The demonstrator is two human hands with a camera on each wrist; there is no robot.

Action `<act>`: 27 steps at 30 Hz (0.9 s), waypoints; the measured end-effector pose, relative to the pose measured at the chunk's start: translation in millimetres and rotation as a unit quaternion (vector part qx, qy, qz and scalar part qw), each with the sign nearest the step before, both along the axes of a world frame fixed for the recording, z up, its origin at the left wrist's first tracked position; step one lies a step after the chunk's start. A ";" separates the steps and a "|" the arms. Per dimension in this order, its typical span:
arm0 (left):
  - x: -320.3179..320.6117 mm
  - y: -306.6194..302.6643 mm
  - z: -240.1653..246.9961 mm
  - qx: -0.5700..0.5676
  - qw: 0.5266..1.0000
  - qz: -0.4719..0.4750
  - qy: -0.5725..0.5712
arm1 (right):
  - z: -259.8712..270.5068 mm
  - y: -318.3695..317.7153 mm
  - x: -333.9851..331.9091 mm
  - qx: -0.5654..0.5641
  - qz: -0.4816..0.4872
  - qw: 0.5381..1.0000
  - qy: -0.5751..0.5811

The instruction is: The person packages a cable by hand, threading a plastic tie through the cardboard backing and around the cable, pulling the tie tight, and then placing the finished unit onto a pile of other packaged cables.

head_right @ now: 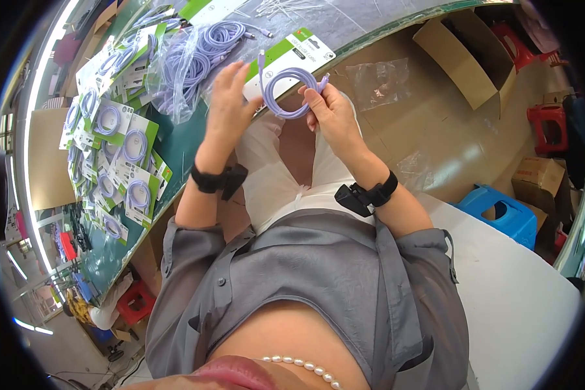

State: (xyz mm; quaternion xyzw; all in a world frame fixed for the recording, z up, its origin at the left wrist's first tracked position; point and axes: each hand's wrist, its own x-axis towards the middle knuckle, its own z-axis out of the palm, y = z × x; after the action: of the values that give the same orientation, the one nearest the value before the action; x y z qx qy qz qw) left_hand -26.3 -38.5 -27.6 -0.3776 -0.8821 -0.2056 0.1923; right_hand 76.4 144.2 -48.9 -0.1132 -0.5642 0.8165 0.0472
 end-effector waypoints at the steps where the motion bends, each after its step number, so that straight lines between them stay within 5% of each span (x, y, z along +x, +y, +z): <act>1: 4.8 7.0 -5.9 0.001 1.000 -0.002 0.003 | -3.2 3.0 0.1 0.001 -0.002 1.000 0.003; 5: 29.8 17.6 -30.6 -0.061 0.996 0.016 -0.059 | -14.9 18.4 0.3 -0.049 -0.025 0.998 0.015; 6: 34.4 14.2 -34.2 -0.069 0.997 0.007 -0.042 | -15.9 25.1 1.2 0.099 -0.064 0.990 0.071; 8: 42.7 7.1 -37.6 -0.085 0.996 -0.006 -0.012 | -11.1 33.3 1.5 0.387 -0.129 0.896 0.174; 12: 50.8 -0.3 -27.9 -0.111 0.994 0.009 -0.003 | 32.0 49.2 -3.2 0.466 -0.190 0.821 0.271; 16: 43.8 -8.5 -14.7 -0.045 0.998 -0.015 0.034 | 49.1 54.9 -21.9 0.547 -0.131 0.770 0.301; 17: 42.5 -10.6 -9.0 -0.044 0.998 -0.014 0.036 | 56.0 58.5 -27.3 0.547 -0.130 0.770 0.303; 20: 40.7 -15.7 12.0 0.097 0.991 -0.071 -0.054 | 80.9 74.4 -43.0 0.413 -0.074 0.877 0.235; 25: 48.2 -24.3 37.7 0.139 0.975 -0.115 -0.133 | 109.6 84.9 -68.6 0.373 0.089 0.885 0.266; 27: 51.6 -19.8 36.8 0.345 0.869 -0.157 -0.319 | 93.2 68.0 -77.0 0.304 0.240 0.872 0.299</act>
State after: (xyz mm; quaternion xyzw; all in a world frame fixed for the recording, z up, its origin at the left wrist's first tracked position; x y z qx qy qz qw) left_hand 25.2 -58.2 9.3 -0.3344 -0.6974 -0.6337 -0.0161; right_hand -0.6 212.2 44.4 0.2954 -0.7532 0.5857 0.0484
